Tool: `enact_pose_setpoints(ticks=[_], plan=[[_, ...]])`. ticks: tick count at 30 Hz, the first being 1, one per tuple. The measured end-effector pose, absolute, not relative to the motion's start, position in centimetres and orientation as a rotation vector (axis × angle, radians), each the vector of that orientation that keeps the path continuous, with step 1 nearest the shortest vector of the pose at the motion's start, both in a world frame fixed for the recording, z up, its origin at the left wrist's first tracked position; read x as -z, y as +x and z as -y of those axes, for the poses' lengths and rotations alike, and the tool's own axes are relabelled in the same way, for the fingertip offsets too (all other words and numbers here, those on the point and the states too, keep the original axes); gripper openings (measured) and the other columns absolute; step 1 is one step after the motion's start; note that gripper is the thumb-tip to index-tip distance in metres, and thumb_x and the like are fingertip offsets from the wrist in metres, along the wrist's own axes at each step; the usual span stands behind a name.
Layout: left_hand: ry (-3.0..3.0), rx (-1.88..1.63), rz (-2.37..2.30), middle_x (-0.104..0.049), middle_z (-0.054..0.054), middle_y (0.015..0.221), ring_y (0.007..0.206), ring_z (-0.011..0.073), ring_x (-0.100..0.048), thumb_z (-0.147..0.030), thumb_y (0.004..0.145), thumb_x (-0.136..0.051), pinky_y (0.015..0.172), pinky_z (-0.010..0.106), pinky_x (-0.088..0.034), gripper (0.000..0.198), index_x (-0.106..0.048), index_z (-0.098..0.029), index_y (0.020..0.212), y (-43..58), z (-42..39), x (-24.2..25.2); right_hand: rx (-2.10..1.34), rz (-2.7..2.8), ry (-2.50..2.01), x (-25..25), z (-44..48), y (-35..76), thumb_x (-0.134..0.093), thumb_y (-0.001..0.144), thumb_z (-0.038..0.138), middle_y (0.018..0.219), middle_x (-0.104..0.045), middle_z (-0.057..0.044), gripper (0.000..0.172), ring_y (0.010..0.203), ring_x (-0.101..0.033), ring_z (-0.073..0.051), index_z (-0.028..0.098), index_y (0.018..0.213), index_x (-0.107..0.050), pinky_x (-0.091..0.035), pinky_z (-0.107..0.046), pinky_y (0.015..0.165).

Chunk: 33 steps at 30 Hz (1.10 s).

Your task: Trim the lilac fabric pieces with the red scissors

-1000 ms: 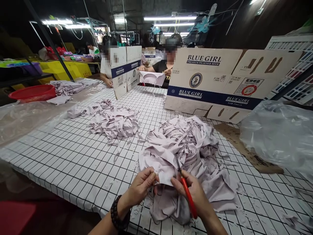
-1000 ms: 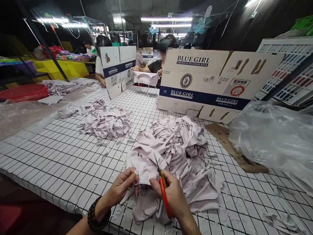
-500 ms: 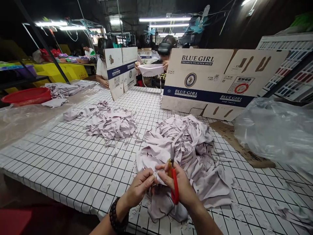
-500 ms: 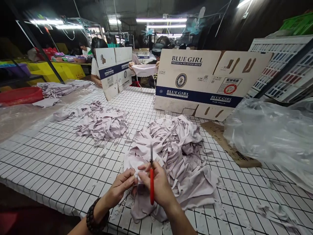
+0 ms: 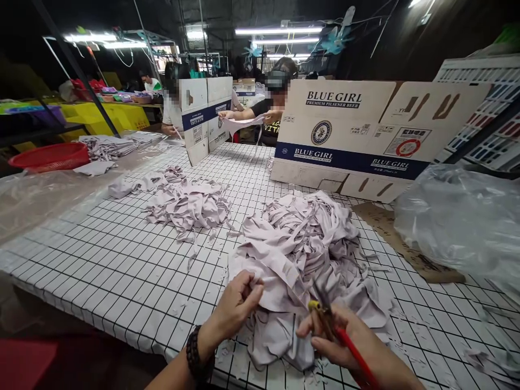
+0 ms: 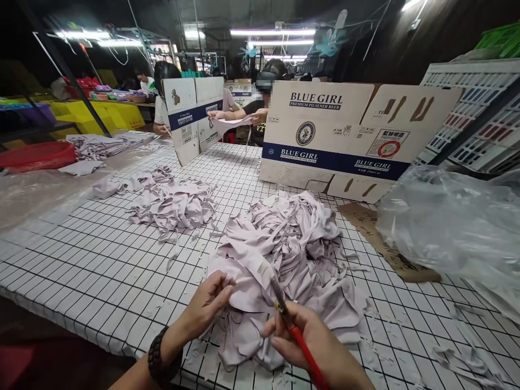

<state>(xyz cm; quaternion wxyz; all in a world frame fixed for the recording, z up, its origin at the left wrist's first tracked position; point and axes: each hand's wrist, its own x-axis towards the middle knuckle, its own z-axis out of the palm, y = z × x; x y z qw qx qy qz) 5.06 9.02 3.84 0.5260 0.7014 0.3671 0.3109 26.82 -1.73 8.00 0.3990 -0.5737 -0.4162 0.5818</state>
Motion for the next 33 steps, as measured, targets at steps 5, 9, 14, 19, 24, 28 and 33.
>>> enact_pose_setpoints(ticks=[5,9,14,19,24,28,33], plan=[[1.867,-0.617,-1.172,-0.054,0.002,0.069,0.068,0.0225,-0.051,-0.060,0.062,-0.076,0.061,0.029,-0.034,0.046,-0.057,-0.019,0.072,10.0,-9.9,-3.8,-1.226,1.029,-1.728,-6.9,2.7,28.6,-0.077,0.068,0.044,0.070,-0.054,0.002,0.034,0.062,-0.050,-0.014,0.021,0.073,-0.053,-0.041,-0.025,0.057],[1.739,-0.692,-1.061,-0.051,-0.001,0.057,0.060,0.0193,-0.052,-0.047,0.072,-0.071,0.058,0.028,-0.037,0.034,-0.055,-0.019,0.061,12.7,-11.0,-3.7,-1.113,0.976,-1.712,-6.9,2.6,28.5,-0.078,0.067,0.045,0.067,-0.051,0.004,0.037,0.057,-0.045,-0.012,0.021,0.070,-0.050,-0.039,-0.023,0.053],[1.631,-0.849,-1.002,-0.062,0.003,0.070,0.062,0.0165,-0.056,-0.049,0.083,-0.055,0.056,0.026,-0.045,0.034,-0.061,-0.015,0.080,6.7,-16.7,-8.6,-1.065,0.918,-1.746,-7.0,3.5,29.4,-0.078,0.064,0.047,0.066,-0.053,0.003,0.040,0.057,-0.047,-0.012,0.021,0.066,-0.048,-0.041,-0.023,0.054],[1.883,-0.973,-1.610,-0.062,0.008,0.085,0.077,0.0222,-0.060,-0.039,0.091,-0.042,0.062,0.029,-0.046,0.030,-0.059,-0.015,0.094,0.4,-25.6,-16.4,-1.012,0.837,-1.764,-5.8,3.5,30.3,-0.077,0.060,0.053,0.059,-0.052,0.004,0.042,0.049,-0.044,-0.011,0.022,0.064,-0.048,-0.038,-0.023,0.046],[2.118,-0.640,-1.646,-0.062,0.022,0.105,0.093,0.0358,-0.060,-0.043,0.080,-0.063,0.074,0.041,-0.046,0.033,-0.067,-0.010,0.080,5.9,-25.7,-16.2,-1.015,0.930,-1.718,-3.8,2.8,29.7,-0.079,0.064,0.043,0.061,-0.053,0.004,0.034,0.054,-0.046,-0.011,0.020,0.067,-0.053,-0.039,-0.023,0.052],[2.288,-0.440,-1.245,-0.068,0.009,0.103,0.079,0.0211,-0.064,-0.046,0.079,-0.069,0.069,0.028,-0.047,0.028,-0.072,-0.018,0.085,14.3,-20.9,-10.7,-1.013,0.975,-1.683,-3.0,2.4,29.3,-0.078,0.066,0.042,0.062,-0.053,0.004,0.033,0.056,-0.047,-0.012,0.020,0.069,-0.055,-0.039,-0.023,0.054],[2.351,-0.487,-1.093,-0.069,0.011,0.091,0.077,0.0214,-0.064,-0.034,0.084,-0.067,0.063,0.027,-0.044,0.021,-0.070,-0.013,0.084,20.0,-19.1,-7.1,-0.984,0.947,-1.614,-2.0,3.2,29.4,-0.079,0.063,0.044,0.061,-0.055,0.004,0.037,0.052,-0.045,-0.010,0.020,0.066,-0.051,-0.036,-0.022,0.050]])
